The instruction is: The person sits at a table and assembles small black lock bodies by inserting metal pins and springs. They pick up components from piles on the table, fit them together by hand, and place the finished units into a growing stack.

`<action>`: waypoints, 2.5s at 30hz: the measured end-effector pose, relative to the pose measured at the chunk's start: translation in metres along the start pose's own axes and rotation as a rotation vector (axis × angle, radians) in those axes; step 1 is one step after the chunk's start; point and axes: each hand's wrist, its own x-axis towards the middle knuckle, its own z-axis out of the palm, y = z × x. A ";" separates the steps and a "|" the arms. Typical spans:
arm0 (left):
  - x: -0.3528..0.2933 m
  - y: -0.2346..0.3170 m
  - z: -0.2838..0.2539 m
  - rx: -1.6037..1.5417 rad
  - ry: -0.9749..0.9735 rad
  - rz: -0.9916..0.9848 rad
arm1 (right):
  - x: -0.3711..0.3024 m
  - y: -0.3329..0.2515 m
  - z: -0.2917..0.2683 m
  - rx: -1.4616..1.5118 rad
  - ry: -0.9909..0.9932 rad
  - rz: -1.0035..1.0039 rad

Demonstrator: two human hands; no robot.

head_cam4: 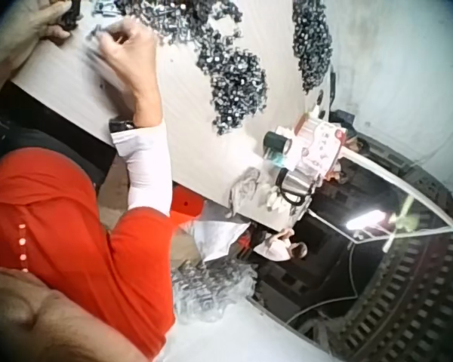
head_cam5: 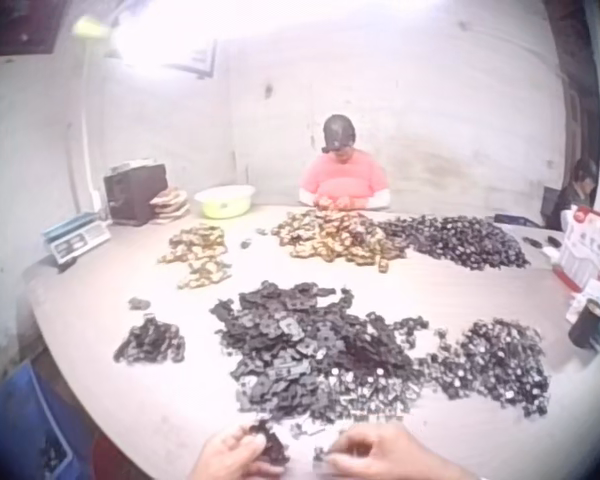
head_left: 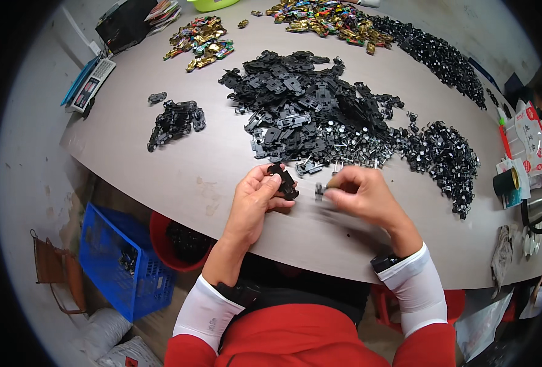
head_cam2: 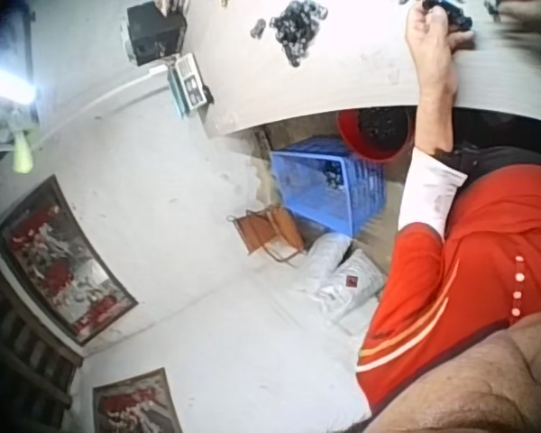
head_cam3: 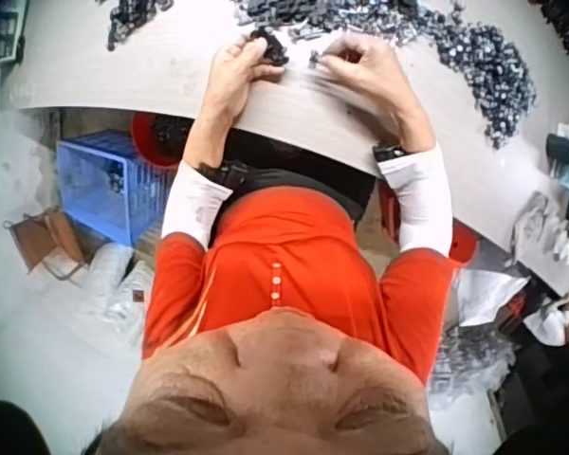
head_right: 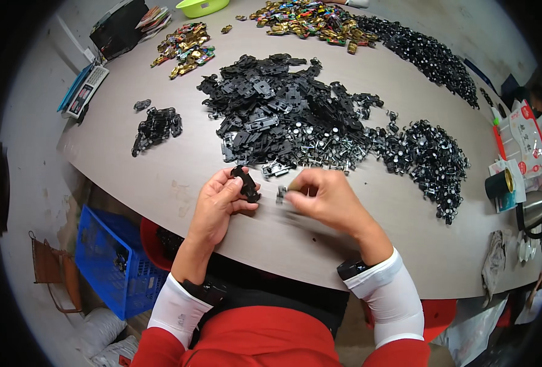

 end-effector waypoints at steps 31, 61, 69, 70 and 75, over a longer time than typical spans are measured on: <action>-0.019 -0.026 0.035 0.404 -0.008 0.197 | -0.008 -0.015 0.040 -0.230 0.278 -0.287; -0.004 -0.016 0.022 -0.031 -0.042 0.028 | -0.007 0.012 -0.020 -0.580 0.378 -0.139; 0.002 -0.015 0.024 -0.037 -0.079 -0.019 | 0.005 0.024 -0.014 -0.681 0.367 0.030; 0.004 -0.013 0.026 -0.043 -0.076 -0.018 | 0.006 0.025 -0.015 -0.678 0.387 0.018; 0.002 -0.008 0.029 -0.089 -0.024 -0.019 | 0.005 0.022 -0.012 -0.586 0.385 0.010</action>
